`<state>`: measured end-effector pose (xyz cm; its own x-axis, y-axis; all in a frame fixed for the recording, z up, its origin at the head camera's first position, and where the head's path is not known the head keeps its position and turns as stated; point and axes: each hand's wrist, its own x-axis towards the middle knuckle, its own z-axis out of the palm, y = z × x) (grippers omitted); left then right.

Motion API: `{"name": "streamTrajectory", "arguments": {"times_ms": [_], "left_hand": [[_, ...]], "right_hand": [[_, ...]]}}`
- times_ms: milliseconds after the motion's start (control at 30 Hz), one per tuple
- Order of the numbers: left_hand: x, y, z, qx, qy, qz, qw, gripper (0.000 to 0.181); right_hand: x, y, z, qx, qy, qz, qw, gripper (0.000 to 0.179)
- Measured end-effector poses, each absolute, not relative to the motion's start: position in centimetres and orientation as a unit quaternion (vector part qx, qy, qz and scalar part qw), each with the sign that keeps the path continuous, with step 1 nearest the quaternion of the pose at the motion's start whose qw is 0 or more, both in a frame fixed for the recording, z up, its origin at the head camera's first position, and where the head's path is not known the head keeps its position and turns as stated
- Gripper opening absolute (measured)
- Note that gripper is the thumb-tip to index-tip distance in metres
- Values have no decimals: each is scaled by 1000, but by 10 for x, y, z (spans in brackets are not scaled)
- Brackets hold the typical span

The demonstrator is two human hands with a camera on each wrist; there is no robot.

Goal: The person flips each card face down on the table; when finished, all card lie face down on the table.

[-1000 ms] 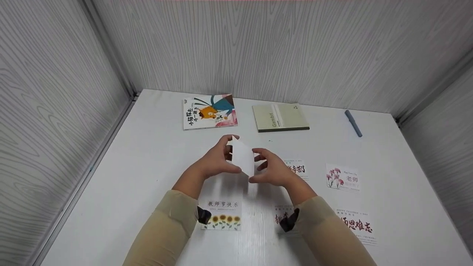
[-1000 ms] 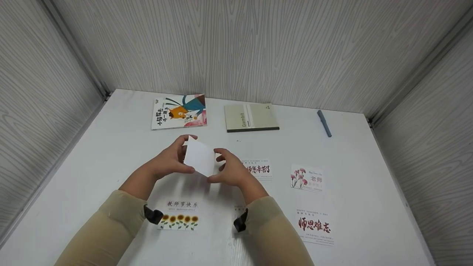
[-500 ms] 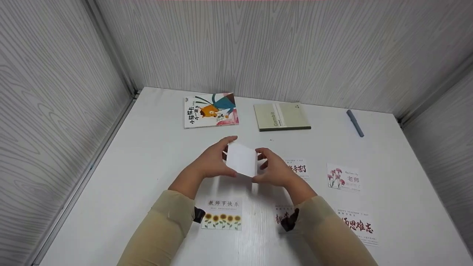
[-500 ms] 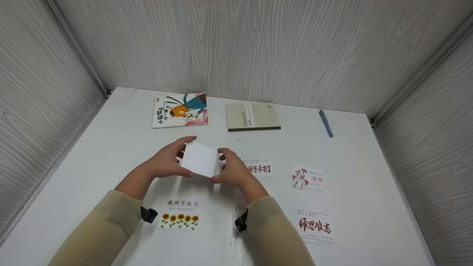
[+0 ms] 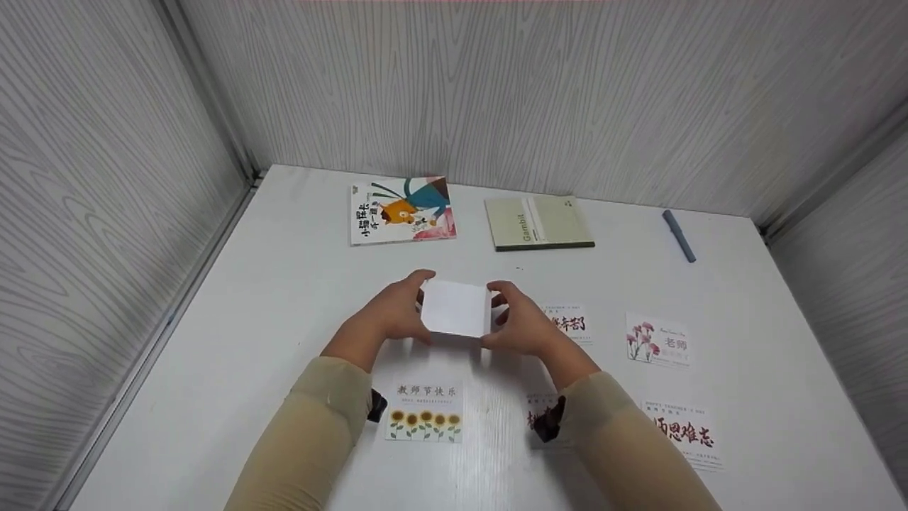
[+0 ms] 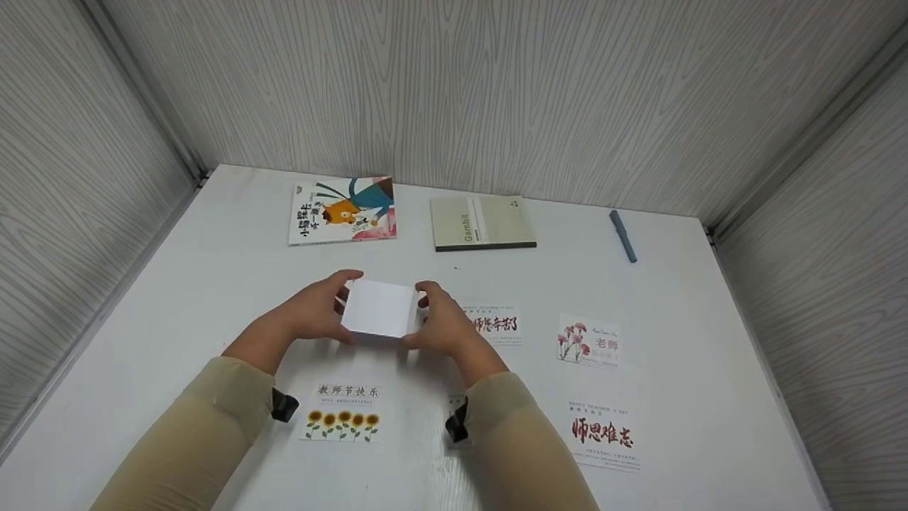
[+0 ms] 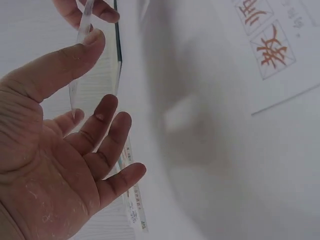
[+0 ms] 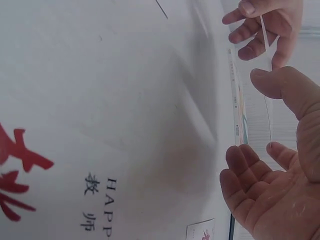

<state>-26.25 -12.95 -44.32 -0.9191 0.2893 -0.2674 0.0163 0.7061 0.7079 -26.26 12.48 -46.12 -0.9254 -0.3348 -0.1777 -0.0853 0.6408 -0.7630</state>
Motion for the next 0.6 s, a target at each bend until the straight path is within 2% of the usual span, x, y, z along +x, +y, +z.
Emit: {"name": "streamTrajectory", "arguments": {"times_ms": [300, 600], "left_hand": [[-264, -118, -457, 39, 950, 254, 180, 118], [-262, -117, -459, 23, 959, 217, 179, 111]], "right_hand": [[-266, 117, -472, -100, 907, -376, 163, 104], [-267, 107, -479, -99, 928, -319, 163, 101]]}}
